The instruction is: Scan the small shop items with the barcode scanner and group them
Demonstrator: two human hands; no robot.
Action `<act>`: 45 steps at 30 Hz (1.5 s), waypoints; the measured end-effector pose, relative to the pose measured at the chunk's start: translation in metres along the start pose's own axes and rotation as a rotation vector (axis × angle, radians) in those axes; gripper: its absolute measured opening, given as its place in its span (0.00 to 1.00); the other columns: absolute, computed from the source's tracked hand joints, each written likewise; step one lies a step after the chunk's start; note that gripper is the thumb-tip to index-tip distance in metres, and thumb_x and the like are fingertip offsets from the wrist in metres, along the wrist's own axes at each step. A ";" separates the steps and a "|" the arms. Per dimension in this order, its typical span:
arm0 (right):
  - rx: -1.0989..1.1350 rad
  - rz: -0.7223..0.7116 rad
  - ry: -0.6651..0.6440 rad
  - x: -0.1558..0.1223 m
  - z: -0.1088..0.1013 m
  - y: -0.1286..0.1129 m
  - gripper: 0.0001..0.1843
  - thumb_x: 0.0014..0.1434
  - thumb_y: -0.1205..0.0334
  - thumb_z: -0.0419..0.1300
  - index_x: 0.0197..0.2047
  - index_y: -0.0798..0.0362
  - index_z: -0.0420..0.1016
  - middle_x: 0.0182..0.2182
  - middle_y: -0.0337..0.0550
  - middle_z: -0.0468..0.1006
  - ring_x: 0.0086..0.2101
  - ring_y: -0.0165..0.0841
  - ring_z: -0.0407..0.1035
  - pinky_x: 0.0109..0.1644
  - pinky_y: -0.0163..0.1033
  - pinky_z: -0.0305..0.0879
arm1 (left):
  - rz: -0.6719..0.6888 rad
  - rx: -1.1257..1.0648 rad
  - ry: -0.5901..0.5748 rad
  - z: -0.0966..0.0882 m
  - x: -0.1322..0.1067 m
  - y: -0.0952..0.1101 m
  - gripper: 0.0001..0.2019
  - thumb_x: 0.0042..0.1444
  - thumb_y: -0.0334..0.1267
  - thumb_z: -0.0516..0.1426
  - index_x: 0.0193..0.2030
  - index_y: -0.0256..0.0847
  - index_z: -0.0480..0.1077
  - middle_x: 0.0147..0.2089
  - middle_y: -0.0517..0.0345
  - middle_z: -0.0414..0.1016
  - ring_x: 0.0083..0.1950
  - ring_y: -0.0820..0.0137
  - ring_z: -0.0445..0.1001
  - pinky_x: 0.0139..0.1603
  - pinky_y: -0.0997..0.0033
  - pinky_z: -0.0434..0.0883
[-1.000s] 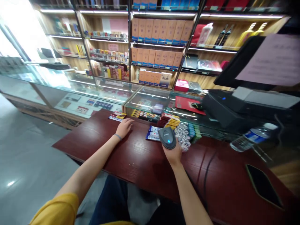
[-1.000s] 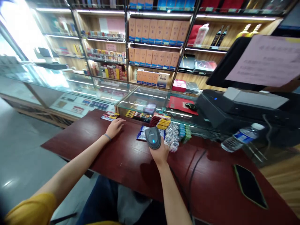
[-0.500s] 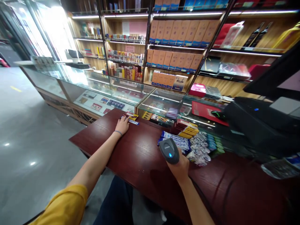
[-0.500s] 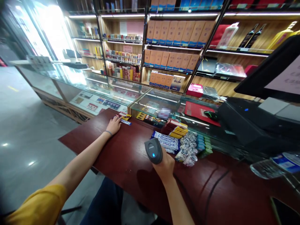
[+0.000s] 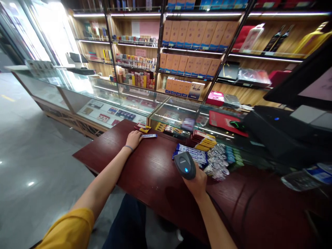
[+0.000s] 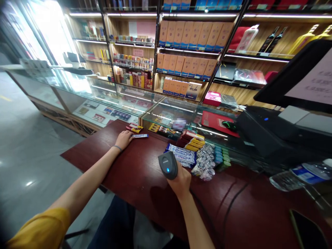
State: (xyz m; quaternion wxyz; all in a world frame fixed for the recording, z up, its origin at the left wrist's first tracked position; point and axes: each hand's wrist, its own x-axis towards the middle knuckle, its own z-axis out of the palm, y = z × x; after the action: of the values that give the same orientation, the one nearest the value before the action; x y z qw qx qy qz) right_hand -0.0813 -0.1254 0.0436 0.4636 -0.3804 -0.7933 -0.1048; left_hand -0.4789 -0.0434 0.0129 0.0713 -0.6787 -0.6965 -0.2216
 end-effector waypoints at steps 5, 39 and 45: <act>-0.038 0.011 0.107 0.004 -0.006 0.002 0.16 0.58 0.62 0.58 0.49 0.55 0.70 0.27 0.43 0.80 0.22 0.35 0.73 0.27 0.37 0.69 | 0.060 -0.240 0.125 -0.008 0.001 0.019 0.14 0.66 0.44 0.52 0.50 0.42 0.75 0.51 0.47 0.77 0.53 0.59 0.74 0.58 0.60 0.68; -0.169 0.425 -0.118 -0.001 -0.028 0.031 0.20 0.53 0.49 0.63 0.47 0.49 0.74 0.26 0.40 0.82 0.26 0.40 0.77 0.28 0.37 0.65 | -0.443 -1.518 -0.133 0.019 -0.015 0.202 0.26 0.52 0.58 0.61 0.44 0.35 0.74 0.37 0.51 0.79 0.28 0.72 0.75 0.23 0.76 0.69; -0.156 0.463 0.028 -0.004 -0.028 0.041 0.25 0.52 0.49 0.64 0.50 0.53 0.74 0.28 0.45 0.82 0.26 0.42 0.77 0.29 0.40 0.69 | -0.274 -1.303 0.017 0.021 -0.014 0.200 0.27 0.57 0.57 0.59 0.56 0.40 0.74 0.48 0.49 0.81 0.45 0.62 0.81 0.45 0.64 0.77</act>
State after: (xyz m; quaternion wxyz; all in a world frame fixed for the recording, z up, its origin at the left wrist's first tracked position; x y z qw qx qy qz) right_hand -0.0331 -0.1139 0.0480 0.4553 -0.5855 -0.6679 -0.0618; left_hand -0.2783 -0.0515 0.0309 -0.3769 -0.4865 -0.4997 -0.6096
